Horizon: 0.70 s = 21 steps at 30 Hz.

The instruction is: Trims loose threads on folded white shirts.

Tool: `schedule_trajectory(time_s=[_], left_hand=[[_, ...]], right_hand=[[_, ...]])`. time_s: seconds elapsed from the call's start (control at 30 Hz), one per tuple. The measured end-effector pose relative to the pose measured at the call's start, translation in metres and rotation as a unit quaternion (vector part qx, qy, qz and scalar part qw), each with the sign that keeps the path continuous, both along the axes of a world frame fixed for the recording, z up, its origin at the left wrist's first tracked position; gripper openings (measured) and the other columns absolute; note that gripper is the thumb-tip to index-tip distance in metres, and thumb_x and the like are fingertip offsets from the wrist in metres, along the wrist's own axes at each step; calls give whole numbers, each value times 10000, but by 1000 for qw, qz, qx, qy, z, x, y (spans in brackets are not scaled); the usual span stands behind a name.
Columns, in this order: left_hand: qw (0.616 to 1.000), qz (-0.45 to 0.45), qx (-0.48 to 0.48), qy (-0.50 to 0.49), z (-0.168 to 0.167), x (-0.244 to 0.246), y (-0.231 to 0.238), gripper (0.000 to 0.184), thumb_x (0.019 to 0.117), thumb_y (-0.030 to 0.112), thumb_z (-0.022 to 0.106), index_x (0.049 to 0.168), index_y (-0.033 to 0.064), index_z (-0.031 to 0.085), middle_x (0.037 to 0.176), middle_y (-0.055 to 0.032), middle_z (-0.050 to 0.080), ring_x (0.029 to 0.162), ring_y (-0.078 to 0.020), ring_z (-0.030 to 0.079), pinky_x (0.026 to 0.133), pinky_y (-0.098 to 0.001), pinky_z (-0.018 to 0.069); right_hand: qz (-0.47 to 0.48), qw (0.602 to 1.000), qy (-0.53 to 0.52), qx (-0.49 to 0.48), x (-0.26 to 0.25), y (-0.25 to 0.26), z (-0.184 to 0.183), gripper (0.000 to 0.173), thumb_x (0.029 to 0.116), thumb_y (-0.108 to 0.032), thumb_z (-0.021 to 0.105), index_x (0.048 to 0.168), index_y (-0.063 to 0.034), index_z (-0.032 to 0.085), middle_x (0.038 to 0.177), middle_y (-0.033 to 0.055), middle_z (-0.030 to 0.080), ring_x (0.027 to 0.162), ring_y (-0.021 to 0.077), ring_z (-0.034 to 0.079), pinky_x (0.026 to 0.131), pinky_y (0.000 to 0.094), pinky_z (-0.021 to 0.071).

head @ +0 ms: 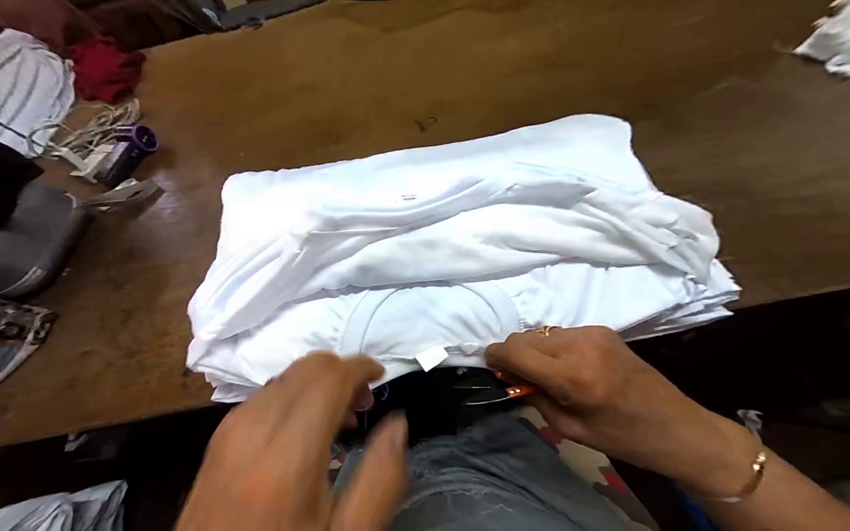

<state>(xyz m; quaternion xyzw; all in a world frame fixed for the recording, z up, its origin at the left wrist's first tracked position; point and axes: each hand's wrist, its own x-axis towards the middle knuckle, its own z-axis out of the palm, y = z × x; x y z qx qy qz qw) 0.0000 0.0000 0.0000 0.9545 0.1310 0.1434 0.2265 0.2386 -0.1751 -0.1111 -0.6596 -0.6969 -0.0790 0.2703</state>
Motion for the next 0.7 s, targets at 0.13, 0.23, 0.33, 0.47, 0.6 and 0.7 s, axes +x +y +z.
schedule_trajectory(time_s=[0.13, 0.23, 0.33, 0.47, 0.6, 0.7], left_hand=[[988, 107, 99, -43, -72, 28, 37, 355, 985, 446, 592, 1036, 101, 657, 709, 49, 554, 573, -89, 523, 510, -290, 459], [976, 126, 174, -24, -72, 38, 42, 397, 982, 494, 583, 945, 100, 614, 616, 40, 477, 491, -142, 471, 445, -336, 381], [960, 110, 253, 46, -63, 37, 43, 405, 982, 479, 500, 860, 101, 579, 541, 16, 422, 436, -203, 465, 404, -382, 351], [939, 57, 306, 148, -53, 32, 29, 266, 885, 183, 603, 1073, -1, 564, 499, -3, 418, 389, -234, 494, 376, -395, 393], [982, 32, 183, -13, -60, 14, 36, 414, 919, 136, 528, 1309, 14, 595, 578, 40, 515, 426, -117, 477, 403, -314, 409], [953, 71, -162, -247, -67, -6, 41, 171, 1004, 175, 633, 1155, 183, 713, 952, 35, 730, 745, -77, 699, 665, -251, 623]], right_hand=[[22, 999, 33, -9, 6, -13, 13, 125, 894, -162, 554, 898, -148, 678, 734, -64, 596, 643, 71, 588, 517, 266, 473], [27, 998, 49, -18, 14, -24, 19, 144, 914, -176, 541, 881, -160, 680, 714, -82, 579, 629, 39, 566, 512, 239, 451], [14, 999, 20, -31, 12, -24, 17, 151, 909, -176, 532, 868, -166, 676, 705, -84, 570, 612, 50, 562, 488, 249, 437], [22, 999, -1, -33, 3, -14, 9, 144, 917, -173, 524, 878, -165, 663, 703, -75, 559, 599, 71, 558, 478, 266, 437], [-10, 999, -26, -42, 0, -12, -4, 143, 892, -163, 536, 835, -148, 666, 682, -40, 570, 575, 127, 581, 451, 309, 449], [-38, 998, -34, -48, -3, -14, -13, 121, 870, -165, 556, 816, -142, 661, 668, -32, 554, 549, 142, 565, 430, 320, 427]])
